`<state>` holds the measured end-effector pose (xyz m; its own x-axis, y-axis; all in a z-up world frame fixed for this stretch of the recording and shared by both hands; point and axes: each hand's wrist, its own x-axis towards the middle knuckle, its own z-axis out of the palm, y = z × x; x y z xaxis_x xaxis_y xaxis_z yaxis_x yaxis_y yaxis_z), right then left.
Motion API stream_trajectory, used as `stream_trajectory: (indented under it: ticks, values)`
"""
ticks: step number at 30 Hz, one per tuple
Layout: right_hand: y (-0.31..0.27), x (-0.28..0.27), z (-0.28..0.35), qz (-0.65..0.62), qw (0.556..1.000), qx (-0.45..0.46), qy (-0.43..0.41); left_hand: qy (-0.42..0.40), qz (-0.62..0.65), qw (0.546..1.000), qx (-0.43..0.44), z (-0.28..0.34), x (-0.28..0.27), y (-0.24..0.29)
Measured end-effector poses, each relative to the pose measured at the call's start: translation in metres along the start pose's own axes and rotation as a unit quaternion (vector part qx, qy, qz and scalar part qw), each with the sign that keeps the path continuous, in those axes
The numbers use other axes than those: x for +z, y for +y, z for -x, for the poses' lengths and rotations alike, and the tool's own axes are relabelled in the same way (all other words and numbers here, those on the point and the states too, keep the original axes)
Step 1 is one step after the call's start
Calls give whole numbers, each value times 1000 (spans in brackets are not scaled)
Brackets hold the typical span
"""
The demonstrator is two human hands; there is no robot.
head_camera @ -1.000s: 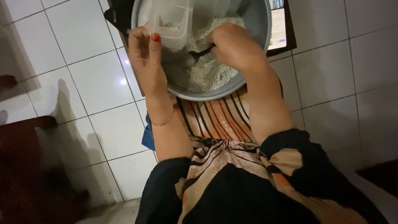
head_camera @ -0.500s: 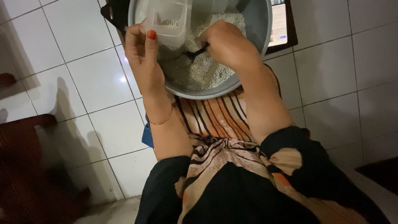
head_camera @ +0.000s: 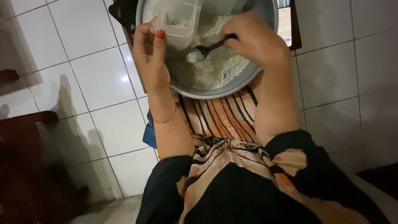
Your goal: Scooping white granules from a large bowl into small plastic bags using a spoon.
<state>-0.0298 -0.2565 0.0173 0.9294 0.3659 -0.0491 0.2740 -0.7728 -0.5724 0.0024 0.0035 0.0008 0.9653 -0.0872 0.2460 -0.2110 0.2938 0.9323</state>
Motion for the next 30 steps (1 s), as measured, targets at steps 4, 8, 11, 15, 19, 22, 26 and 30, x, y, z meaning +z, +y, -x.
stream_trajectory:
  ticks: [4,8,11,15,19,22,26,30]
  values:
    - [8,-15,15,15,995,-78,62,-16,47,999,6,0,0,-2]
    - [-14,-47,41,42,995,-42,75,-9,19,1000,14,-1,-3,-3]
    - [-34,-67,61,52,988,-68,130,-21,31,999,6,-2,-5,-5]
    - [-44,-81,83,116,978,-59,164,-77,57,995,19,-2,-2,5]
    - [-47,-86,89,134,964,-81,215,-110,48,992,26,-4,-2,9]
    - [-58,-85,81,133,955,-114,238,-109,68,992,0,-3,0,12]
    - [-71,-78,66,206,940,-110,249,-107,82,991,-8,-2,1,15]
    - [-90,-70,44,293,907,-132,273,-100,73,992,-33,-1,1,16]
